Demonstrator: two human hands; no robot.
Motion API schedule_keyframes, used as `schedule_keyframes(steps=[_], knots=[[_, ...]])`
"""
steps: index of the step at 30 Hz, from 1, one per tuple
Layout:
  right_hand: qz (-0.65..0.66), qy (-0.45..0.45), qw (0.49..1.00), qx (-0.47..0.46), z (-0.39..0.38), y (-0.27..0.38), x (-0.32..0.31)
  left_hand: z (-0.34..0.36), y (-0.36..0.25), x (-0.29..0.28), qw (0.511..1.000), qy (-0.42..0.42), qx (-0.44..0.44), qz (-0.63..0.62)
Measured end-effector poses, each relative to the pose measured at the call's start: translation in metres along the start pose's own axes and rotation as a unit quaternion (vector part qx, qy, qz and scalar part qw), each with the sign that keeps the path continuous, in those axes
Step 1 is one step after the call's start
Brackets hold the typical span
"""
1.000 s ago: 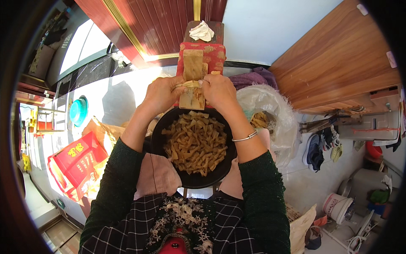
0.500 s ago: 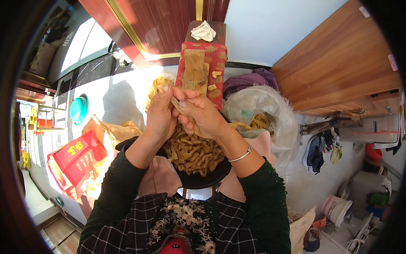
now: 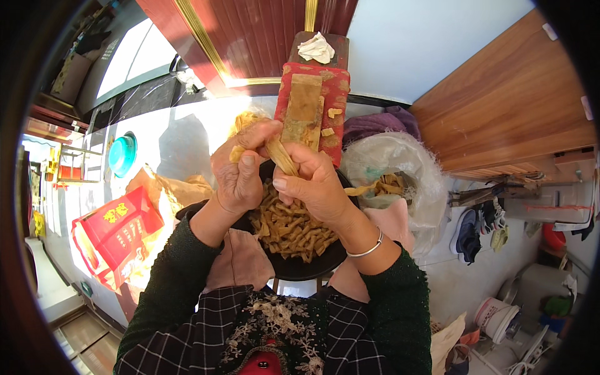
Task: The person tears dried, light-brown food strips by hand into smaller pieces and places them into a black bowl. The person repeatedly picks up strips, tears them, and drops the pieces into the bowl, accumulating a pile of torn pieces.
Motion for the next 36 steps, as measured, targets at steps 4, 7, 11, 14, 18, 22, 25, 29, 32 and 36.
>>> schedule_keyframes(steps=[4, 7, 11, 14, 18, 22, 25, 29, 32, 36], knots=[[-0.379, -0.135, 0.906, -0.134, -0.005, 0.009, -0.013, -0.015, 0.007, 0.026, 0.992, 0.035, -0.115, -0.033], [-0.448, -0.174, 0.867, -0.129, -0.003, 0.003, -0.023, -0.019, 0.020, 0.030, 0.962, 0.041, -0.255, -0.089], [-0.210, -0.139, 0.968, 0.018, -0.003, -0.016, -0.029, -0.014, 0.036, 0.023, 0.943, 0.084, -0.322, 0.004], [0.083, -0.050, 0.982, 0.161, -0.006, -0.030, -0.032, -0.005, 0.023, 0.025, 0.988, 0.077, -0.118, 0.065], [0.124, 0.030, 0.963, 0.238, -0.009, -0.032, -0.029, -0.006, 0.008, 0.027, 0.988, 0.137, -0.009, 0.071], [-0.232, -0.038, 0.966, 0.106, -0.003, -0.009, -0.036, -0.007, 0.019, 0.019, 0.986, 0.099, -0.126, 0.052], [-0.313, -0.060, 0.948, 0.024, -0.005, -0.002, -0.036, -0.012, 0.033, 0.015, 0.968, 0.070, -0.239, 0.012], [-0.360, -0.087, 0.928, -0.047, -0.010, -0.001, -0.035, -0.015, 0.049, 0.012, 0.931, 0.082, -0.355, -0.019], [-0.275, -0.076, 0.958, -0.016, -0.008, -0.010, -0.034, -0.012, 0.052, 0.008, 0.928, 0.106, -0.358, -0.007], [0.045, 0.034, 0.993, 0.100, -0.006, -0.028, -0.037, -0.011, 0.049, 0.009, 0.938, 0.093, -0.333, 0.006]])
Point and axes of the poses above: each hand's wrist, its own z-axis towards the middle knuckle, its own x-axis out of the palm, y = z × x, the point moved 6 cm from there along z, towards the middle knuckle, and after that the axes turned 13 degrees about -z, right-handed, at the moved point
